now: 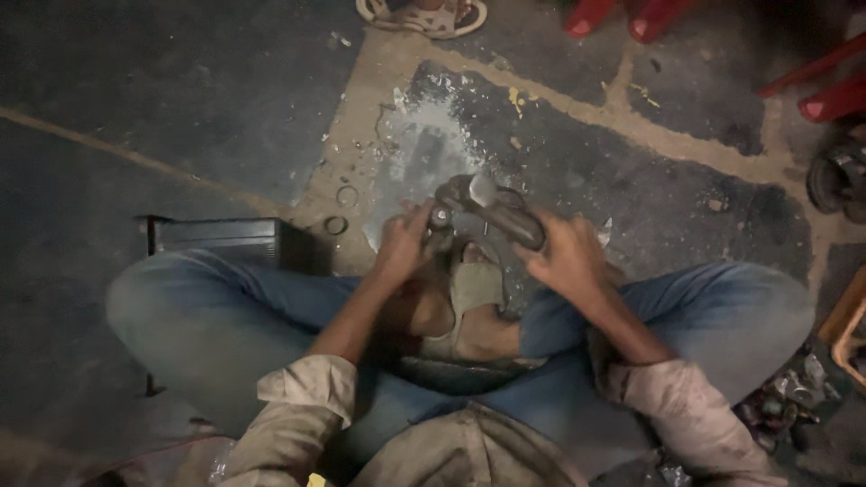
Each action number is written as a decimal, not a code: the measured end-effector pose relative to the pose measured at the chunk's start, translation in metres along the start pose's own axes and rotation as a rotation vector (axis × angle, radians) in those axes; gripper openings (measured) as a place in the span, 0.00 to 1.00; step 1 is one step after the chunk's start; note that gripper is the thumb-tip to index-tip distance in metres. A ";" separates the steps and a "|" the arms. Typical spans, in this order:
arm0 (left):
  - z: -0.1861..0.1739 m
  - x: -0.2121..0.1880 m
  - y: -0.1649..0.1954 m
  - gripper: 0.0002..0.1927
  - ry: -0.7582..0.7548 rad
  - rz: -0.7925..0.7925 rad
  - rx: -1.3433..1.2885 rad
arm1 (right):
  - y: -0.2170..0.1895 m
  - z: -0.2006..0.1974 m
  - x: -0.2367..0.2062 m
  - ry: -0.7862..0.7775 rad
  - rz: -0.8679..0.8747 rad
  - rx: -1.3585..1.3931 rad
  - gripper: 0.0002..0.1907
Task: The person sits cross-legged on the floor and repeatedly strikes a small metal object with a hammer. The person holds the object in the left hand and swings the hammer with the right hand, occasionally repositioning the object.
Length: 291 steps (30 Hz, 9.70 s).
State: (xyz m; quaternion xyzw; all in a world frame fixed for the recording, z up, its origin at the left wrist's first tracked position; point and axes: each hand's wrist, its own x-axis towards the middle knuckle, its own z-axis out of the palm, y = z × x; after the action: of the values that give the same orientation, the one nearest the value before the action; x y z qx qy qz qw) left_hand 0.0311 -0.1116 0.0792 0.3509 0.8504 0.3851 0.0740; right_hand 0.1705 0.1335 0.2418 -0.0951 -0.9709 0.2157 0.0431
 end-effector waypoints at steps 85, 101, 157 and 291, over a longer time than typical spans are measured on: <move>-0.045 0.050 0.013 0.43 -0.077 -0.243 -0.109 | -0.144 -0.115 -0.029 0.108 0.602 0.764 0.11; -0.045 0.033 0.011 0.32 0.023 -0.202 -0.289 | -0.163 -0.127 -0.010 -0.015 0.553 1.002 0.09; 0.095 0.117 -0.063 0.18 -0.782 -0.341 0.553 | -0.052 -0.088 0.011 -0.052 0.609 1.091 0.13; 0.028 0.070 0.050 0.10 0.077 -0.024 -0.755 | -0.020 -0.051 -0.026 -0.108 0.663 0.865 0.17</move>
State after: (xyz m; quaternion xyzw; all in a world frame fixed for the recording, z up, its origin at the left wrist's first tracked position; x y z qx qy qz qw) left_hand 0.0171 -0.0263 0.1057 0.2741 0.6547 0.6835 0.1705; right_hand 0.1992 0.1310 0.2954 -0.3584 -0.7124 0.6019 -0.0421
